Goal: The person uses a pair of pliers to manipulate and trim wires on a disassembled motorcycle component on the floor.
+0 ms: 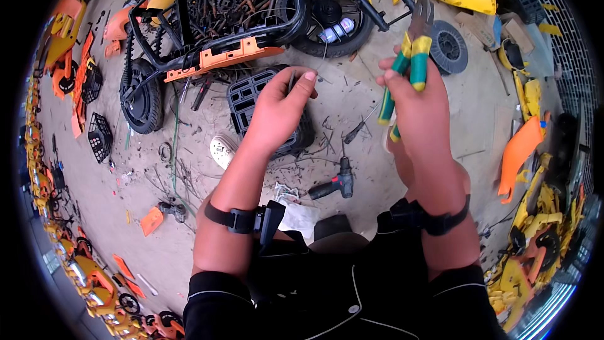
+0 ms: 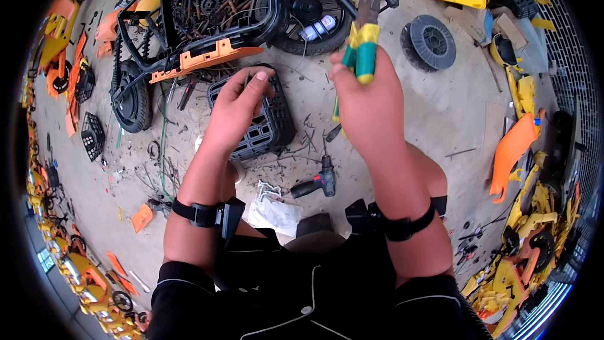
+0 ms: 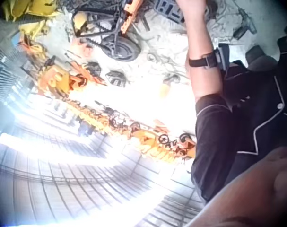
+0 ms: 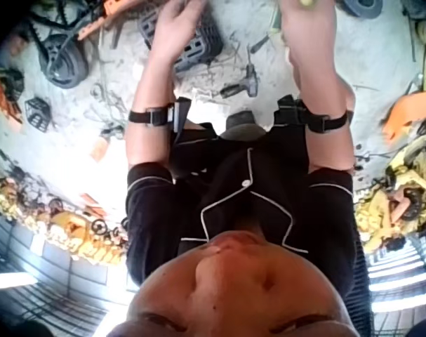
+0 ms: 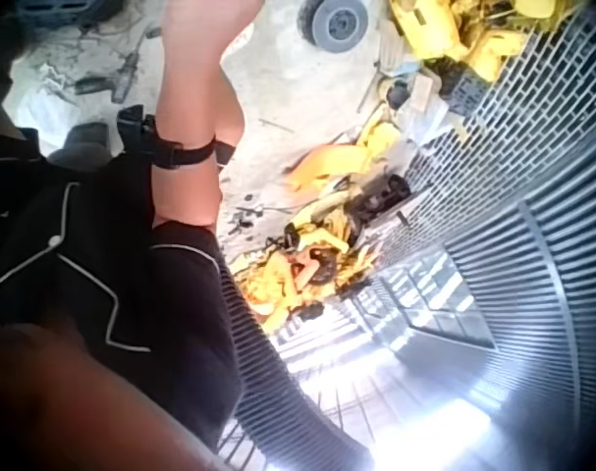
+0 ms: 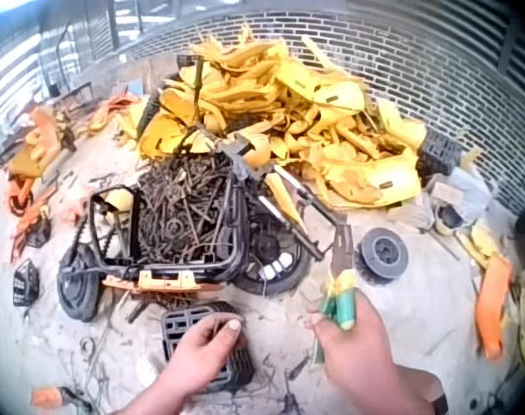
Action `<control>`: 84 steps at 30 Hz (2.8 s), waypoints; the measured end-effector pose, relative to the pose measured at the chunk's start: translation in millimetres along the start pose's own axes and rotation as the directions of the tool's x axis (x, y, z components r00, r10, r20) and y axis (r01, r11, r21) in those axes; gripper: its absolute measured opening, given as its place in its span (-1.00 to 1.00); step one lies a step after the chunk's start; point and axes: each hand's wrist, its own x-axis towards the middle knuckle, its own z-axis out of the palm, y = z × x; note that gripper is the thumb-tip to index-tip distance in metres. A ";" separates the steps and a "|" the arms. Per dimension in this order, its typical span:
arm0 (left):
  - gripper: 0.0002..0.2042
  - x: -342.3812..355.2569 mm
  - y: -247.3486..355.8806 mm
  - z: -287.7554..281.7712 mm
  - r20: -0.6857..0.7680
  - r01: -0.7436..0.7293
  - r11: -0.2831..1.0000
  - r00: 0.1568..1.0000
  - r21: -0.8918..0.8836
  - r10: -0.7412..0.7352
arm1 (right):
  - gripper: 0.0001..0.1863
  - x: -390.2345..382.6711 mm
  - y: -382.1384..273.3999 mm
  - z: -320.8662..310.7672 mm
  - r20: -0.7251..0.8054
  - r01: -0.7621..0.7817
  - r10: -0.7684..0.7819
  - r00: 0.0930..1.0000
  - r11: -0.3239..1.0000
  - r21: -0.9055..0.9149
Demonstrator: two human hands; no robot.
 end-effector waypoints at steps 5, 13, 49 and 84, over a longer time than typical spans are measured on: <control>-0.69 -5.5 3.4 2.7 0.041 -0.016 0.998 0.999 -0.054 0.019 | -0.72 -68.4 -35.6 0.3 0.100 -0.067 0.088 0.991 0.978 -0.200; -0.65 -3.5 11.4 11.5 0.120 0.026 0.991 0.993 -0.134 -0.009 | -0.70 -121.3 -136.5 1.6 0.065 -0.268 0.261 0.963 0.953 0.141; -0.68 -27.3 16.8 -3.2 -0.251 -0.046 0.918 0.966 -0.394 -0.060 | -0.57 -9.1 5.3 20.9 0.502 -0.282 0.392 0.771 0.917 -0.282; -0.82 2.4 -8.5 -40.4 -0.016 -0.026 0.963 1.000 -0.267 0.022 | -0.36 -14.7 10.3 41.9 0.580 0.098 0.291 0.761 0.832 -0.545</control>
